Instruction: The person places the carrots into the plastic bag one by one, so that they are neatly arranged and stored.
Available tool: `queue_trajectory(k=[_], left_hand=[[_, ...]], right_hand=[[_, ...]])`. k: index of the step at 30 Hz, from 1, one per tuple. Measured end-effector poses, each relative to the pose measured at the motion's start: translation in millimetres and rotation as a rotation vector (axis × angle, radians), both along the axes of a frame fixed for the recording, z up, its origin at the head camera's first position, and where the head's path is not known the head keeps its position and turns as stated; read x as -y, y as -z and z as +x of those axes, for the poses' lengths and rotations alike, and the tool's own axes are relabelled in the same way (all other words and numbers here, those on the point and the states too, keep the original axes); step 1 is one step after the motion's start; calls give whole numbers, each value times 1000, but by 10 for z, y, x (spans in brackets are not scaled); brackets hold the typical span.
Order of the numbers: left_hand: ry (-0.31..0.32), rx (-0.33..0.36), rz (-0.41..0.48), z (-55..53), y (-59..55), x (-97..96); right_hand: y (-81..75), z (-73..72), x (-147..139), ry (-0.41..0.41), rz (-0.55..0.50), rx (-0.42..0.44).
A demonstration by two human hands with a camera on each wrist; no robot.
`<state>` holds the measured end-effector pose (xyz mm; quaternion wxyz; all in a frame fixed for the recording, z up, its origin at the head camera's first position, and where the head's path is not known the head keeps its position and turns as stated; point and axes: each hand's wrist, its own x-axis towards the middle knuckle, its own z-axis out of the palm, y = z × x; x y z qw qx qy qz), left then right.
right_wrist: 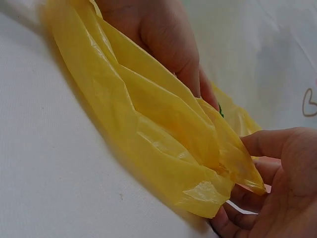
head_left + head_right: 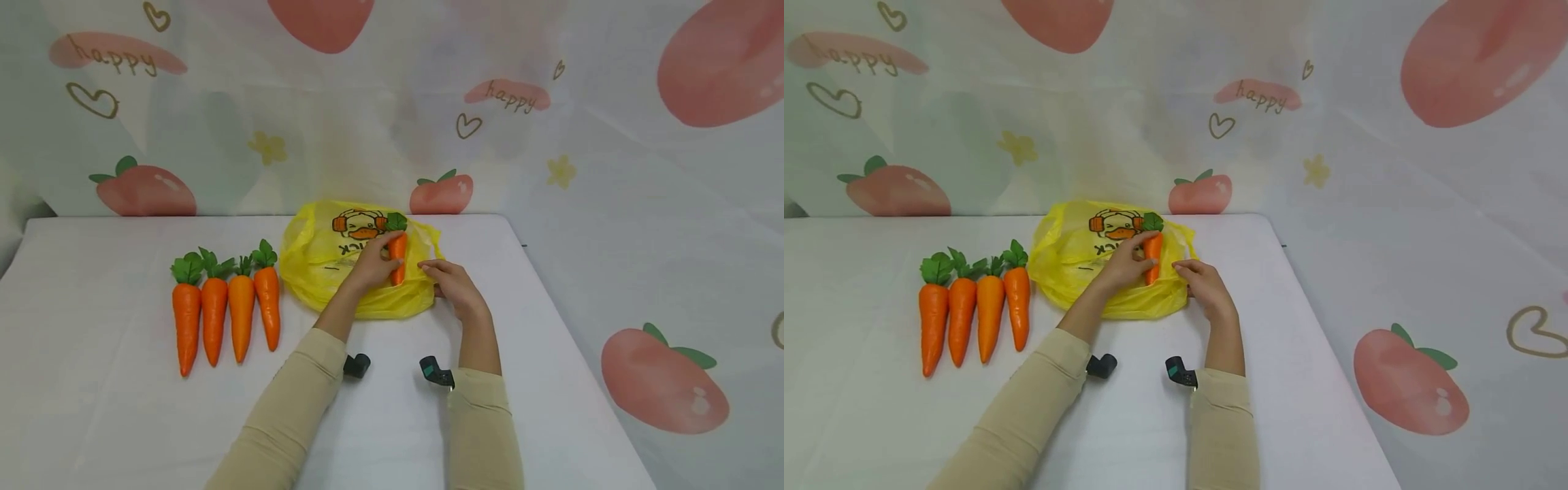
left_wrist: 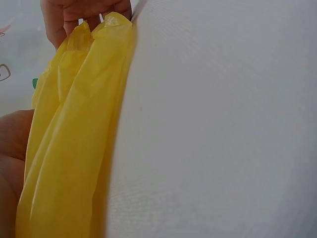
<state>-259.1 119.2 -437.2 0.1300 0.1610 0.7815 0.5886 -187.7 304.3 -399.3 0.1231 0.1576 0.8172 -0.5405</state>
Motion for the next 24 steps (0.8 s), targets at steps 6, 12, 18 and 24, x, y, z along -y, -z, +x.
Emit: queue_trajectory(k=[6, 12, 18, 24], left_hand=[[-30, 9, -22, 32, -8, -36], [-58, 13, -28, 48, 3, -38], [-64, 11, -21, 35, 8, -33], [-62, 24, -16, 44, 3, -44]], right_hand=[[18, -6, -3, -20, 22, -20], [31, -15, 8, -19, 14, -21], [25, -15, 22, -12, 6, -12], [9, 0, 21, -11, 7, -16]])
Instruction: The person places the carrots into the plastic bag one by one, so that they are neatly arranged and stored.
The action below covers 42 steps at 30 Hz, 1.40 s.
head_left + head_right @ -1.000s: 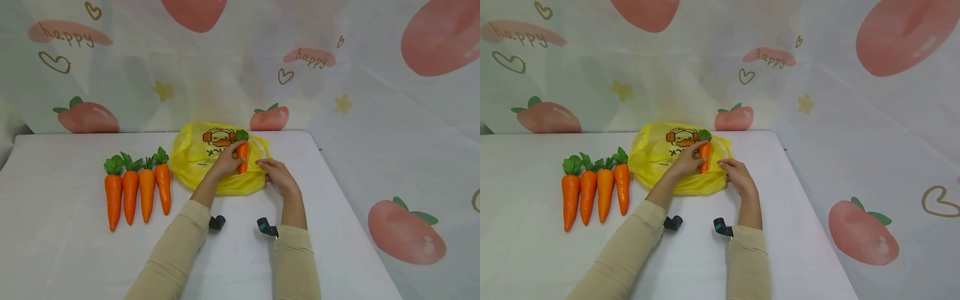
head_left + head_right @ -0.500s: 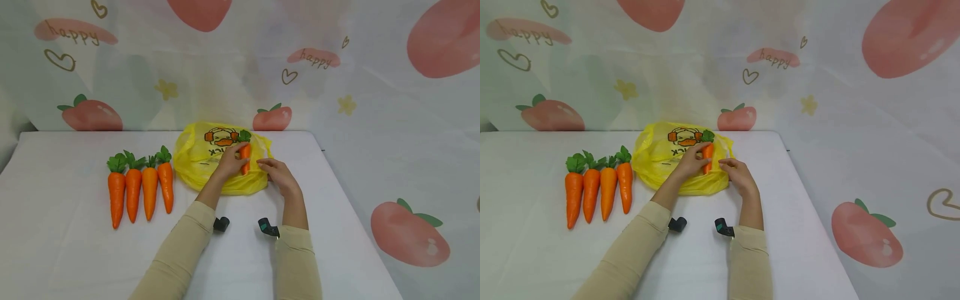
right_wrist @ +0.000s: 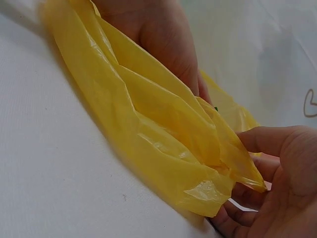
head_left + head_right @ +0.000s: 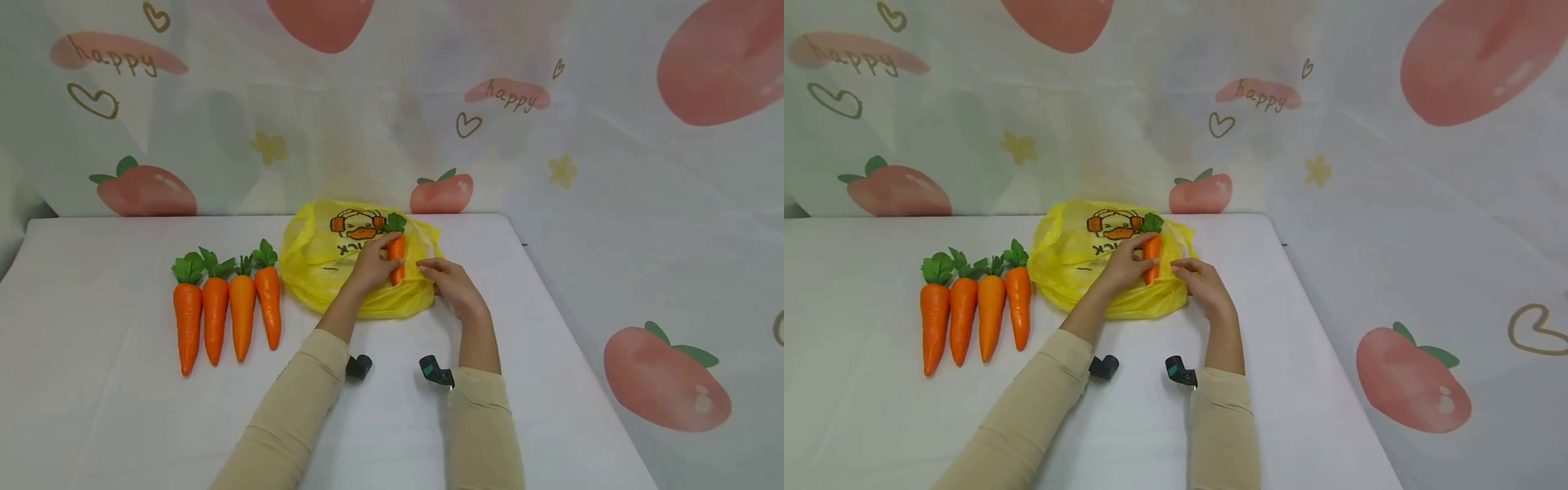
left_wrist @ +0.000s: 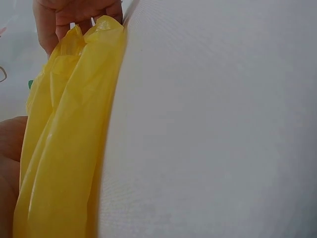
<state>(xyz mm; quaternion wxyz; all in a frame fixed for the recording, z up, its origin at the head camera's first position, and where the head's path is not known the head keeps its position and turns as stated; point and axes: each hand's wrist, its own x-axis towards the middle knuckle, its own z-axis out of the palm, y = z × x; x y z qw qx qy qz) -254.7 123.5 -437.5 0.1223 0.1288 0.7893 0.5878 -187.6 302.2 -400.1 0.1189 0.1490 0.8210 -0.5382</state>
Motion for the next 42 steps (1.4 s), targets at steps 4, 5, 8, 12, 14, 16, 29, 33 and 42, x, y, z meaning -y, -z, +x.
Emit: queue_trajectory(k=[4, 5, 8, 12, 14, 16, 29, 33, 42], left_hand=[[-7, 14, 20, 8, 20, 14], [-9, 15, 24, 8, 27, 18], [-22, 17, 36, 5, 40, 33], [-35, 26, 20, 5, 42, 60], [-38, 32, 11, 9, 42, 80], [-39, 38, 4, 19, 27, 110], [-46, 104, 89, 117, -46, 391], [-62, 132, 125, 152, -46, 454], [-11, 153, 140, 198, -109, 558]], right_hand=[[17, -5, 2, -1, 4, 3], [20, -5, 4, -1, 1, 5], [24, -7, 17, -6, -3, 10], [22, -9, 38, -17, -3, 8], [23, -12, 47, -20, 0, 7], [26, -15, 55, -20, 0, 8], [25, -37, 62, -18, -1, 22], [23, -42, 41, -15, -3, 19], [31, -28, -39, -10, -3, 6]])
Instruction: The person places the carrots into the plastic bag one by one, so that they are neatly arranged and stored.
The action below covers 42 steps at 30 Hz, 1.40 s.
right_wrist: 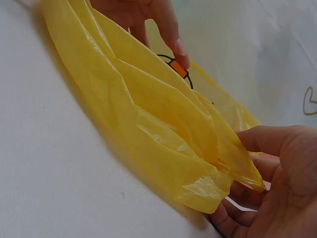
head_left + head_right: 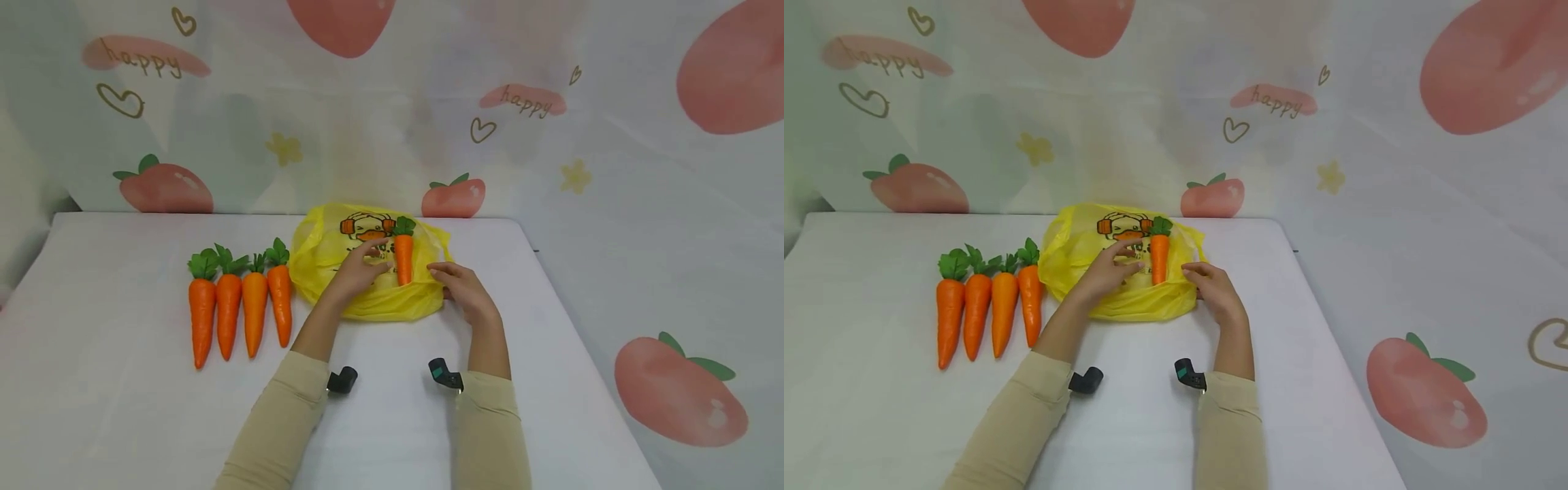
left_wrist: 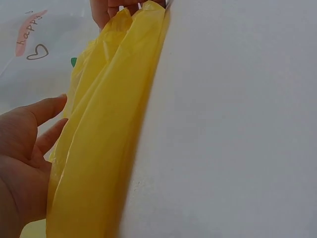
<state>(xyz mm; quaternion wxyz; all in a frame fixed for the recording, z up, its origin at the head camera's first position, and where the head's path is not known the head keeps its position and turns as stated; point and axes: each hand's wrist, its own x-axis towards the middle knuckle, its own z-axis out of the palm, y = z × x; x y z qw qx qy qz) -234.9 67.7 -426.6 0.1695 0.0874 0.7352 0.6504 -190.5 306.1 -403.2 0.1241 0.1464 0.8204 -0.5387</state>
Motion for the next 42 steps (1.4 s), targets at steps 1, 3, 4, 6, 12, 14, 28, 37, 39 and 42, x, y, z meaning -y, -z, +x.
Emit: queue_trajectory(k=[1, 3, 4, 6, 12, 14, 28, 37, 39, 42], left_hand=[[4, 5, -3, 10, -11, 21], [10, 21, -4, 33, -27, 67], [11, 30, -4, 49, -36, 93], [13, 41, -3, 70, -50, 142], [34, 4, 4, 102, -103, 271], [42, -11, 3, 116, -116, 315], [9, -113, -107, 271, -210, 529], [10, -146, -152, 431, -322, 697], [14, -143, -163, 474, -322, 742], [29, -167, -165, 528, -321, 815]], right_hand=[[-4, 2, -2, -1, -1, 0], [-3, 4, -9, -4, -4, 0], [-1, 4, -13, -5, -5, 1], [4, 3, -22, -5, -7, 5], [12, 3, -44, -2, -12, 10], [7, 7, -40, -3, -14, 12], [16, -4, -15, 4, 4, 20], [15, -12, -17, 2, -10, 27], [11, -13, -9, 1, -11, 27], [13, -14, -4, 5, -11, 28]])
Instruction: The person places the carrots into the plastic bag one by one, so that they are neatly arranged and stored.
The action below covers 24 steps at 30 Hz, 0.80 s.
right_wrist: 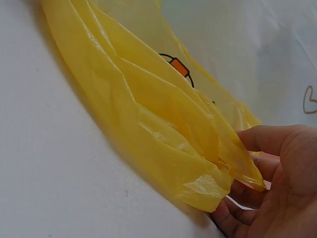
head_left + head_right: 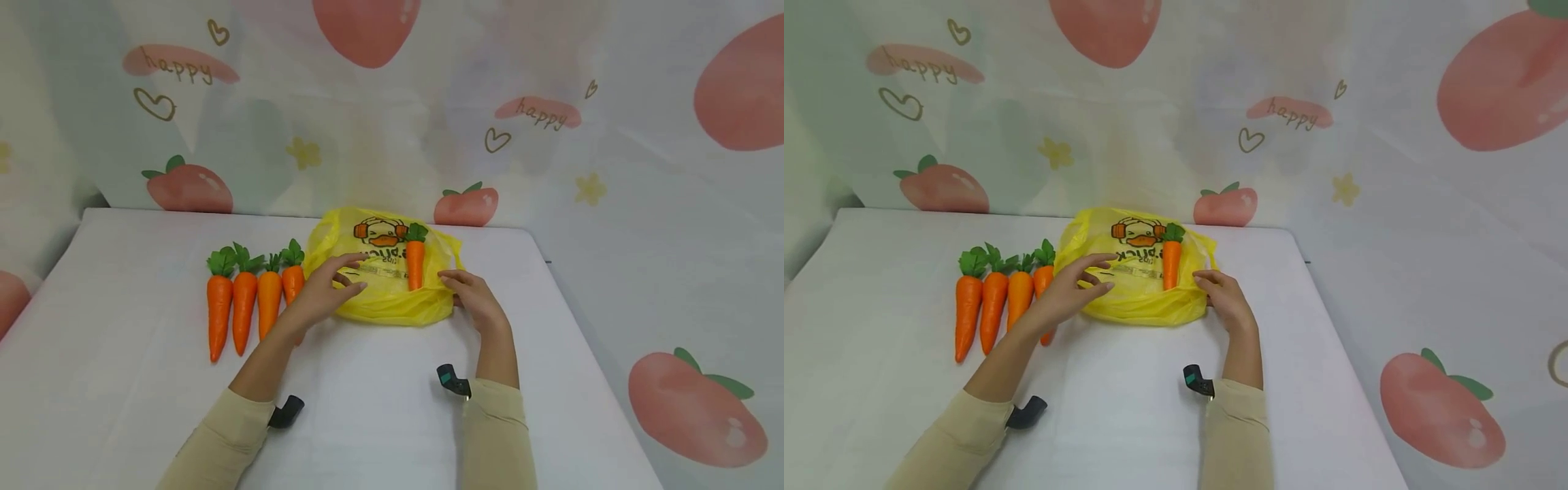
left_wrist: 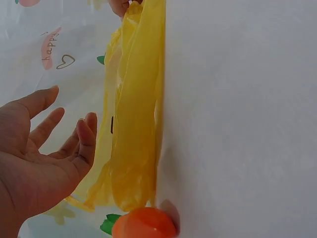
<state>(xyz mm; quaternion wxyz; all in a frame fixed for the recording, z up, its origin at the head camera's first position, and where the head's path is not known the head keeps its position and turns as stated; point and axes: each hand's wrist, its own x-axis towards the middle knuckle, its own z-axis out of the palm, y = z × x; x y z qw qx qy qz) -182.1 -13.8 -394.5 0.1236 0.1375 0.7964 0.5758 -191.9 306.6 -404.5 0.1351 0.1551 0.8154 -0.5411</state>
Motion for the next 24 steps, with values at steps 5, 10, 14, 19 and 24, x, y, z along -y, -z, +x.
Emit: queue_trajectory(k=[5, 10, 14, 19, 24], left_hand=[[13, -53, -14, 55, -11, 119], [24, -72, -58, 86, -31, 239], [43, -82, -67, 117, -25, 338], [66, -86, -58, 207, -3, 519], [79, -40, -52, 295, -12, 753]], right_hand=[[21, -3, -14, 3, 6, 8], [27, -6, -32, -4, 10, -3], [17, -2, -41, 1, 12, -4], [33, -3, -33, 2, 0, 5], [47, -4, -23, 3, -2, 3]])
